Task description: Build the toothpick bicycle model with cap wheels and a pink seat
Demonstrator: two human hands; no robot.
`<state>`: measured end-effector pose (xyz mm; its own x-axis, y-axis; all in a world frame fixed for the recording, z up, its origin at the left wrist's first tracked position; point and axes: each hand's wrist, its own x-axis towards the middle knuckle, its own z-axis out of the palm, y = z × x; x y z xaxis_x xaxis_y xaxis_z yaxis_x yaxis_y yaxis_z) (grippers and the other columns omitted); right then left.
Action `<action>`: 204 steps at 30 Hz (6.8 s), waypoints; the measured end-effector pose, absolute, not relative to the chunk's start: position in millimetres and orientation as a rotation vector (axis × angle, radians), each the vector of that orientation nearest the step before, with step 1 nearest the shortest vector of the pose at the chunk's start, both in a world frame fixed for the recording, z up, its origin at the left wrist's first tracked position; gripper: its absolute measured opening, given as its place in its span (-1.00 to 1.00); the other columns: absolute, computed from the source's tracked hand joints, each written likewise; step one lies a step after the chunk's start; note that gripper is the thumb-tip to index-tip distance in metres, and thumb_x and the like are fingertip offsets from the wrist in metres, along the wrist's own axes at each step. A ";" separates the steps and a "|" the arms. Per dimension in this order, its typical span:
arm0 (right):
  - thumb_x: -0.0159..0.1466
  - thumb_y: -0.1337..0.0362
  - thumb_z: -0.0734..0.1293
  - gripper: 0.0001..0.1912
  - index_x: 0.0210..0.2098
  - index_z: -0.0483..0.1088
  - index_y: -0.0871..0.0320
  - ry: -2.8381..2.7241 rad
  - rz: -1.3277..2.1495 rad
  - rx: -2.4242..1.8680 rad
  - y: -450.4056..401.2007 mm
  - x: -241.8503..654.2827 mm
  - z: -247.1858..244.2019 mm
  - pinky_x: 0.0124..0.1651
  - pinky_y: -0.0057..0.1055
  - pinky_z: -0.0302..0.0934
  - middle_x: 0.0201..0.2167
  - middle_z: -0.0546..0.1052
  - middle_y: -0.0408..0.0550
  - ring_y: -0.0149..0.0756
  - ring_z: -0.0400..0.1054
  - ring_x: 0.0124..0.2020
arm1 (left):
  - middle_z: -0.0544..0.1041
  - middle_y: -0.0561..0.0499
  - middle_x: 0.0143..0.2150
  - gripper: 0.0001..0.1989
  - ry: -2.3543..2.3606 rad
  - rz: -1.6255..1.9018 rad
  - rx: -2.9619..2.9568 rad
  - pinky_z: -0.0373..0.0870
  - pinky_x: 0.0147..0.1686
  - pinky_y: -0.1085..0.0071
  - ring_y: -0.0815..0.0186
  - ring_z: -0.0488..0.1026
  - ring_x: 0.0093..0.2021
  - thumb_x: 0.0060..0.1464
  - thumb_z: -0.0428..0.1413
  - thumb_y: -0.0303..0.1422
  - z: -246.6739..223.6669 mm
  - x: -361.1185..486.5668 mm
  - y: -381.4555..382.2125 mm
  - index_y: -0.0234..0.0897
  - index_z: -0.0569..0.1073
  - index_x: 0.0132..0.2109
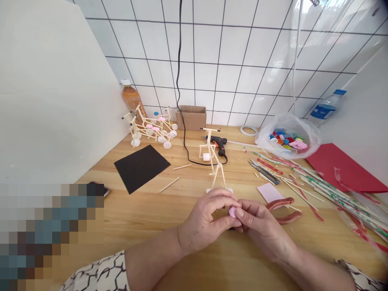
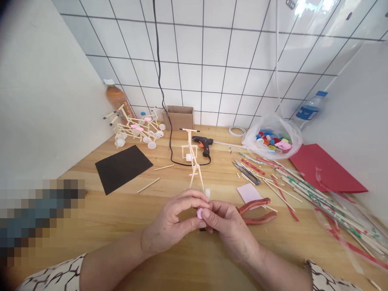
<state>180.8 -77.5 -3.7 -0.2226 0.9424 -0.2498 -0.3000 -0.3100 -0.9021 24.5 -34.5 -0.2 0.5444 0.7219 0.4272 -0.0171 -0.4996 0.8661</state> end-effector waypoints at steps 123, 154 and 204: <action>0.11 0.14 0.40 -0.72 -0.59 0.41 0.21 -0.895 1.613 -0.958 -83.8 173.1 -3.0 -0.46 -0.46 -0.14 -0.69 0.25 -0.22 -0.50 0.02 -0.59 | 0.44 0.00 -0.26 -0.84 0.505 0.905 1.057 0.44 -0.24 0.32 0.31 0.46 -0.29 -0.28 0.32 -0.49 -11.5 29.9 -34.1 -0.33 0.53 -0.43; 0.04 0.13 0.44 -0.71 -0.63 0.44 0.22 -0.710 1.750 -0.930 -81.0 176.9 -2.7 -0.49 -0.48 -0.07 -0.67 0.34 -0.15 -0.48 0.08 -0.58 | 0.45 0.01 -0.24 -0.80 0.638 0.792 1.323 0.31 -0.05 0.30 0.29 0.40 -0.19 -0.28 0.31 -0.52 2.3 22.9 -31.4 -0.22 0.60 -0.38; 0.07 0.17 0.42 -0.75 -0.54 0.41 0.24 -0.744 1.811 -1.009 -77.8 179.1 2.2 -0.51 -0.48 -0.09 -0.61 0.34 -0.15 -0.50 0.10 -0.58 | 0.45 -0.04 -0.24 -0.90 0.510 0.811 1.214 0.40 -0.16 0.31 0.31 0.44 -0.24 -0.13 0.26 -0.38 -6.3 21.5 -21.6 -0.29 0.58 -0.38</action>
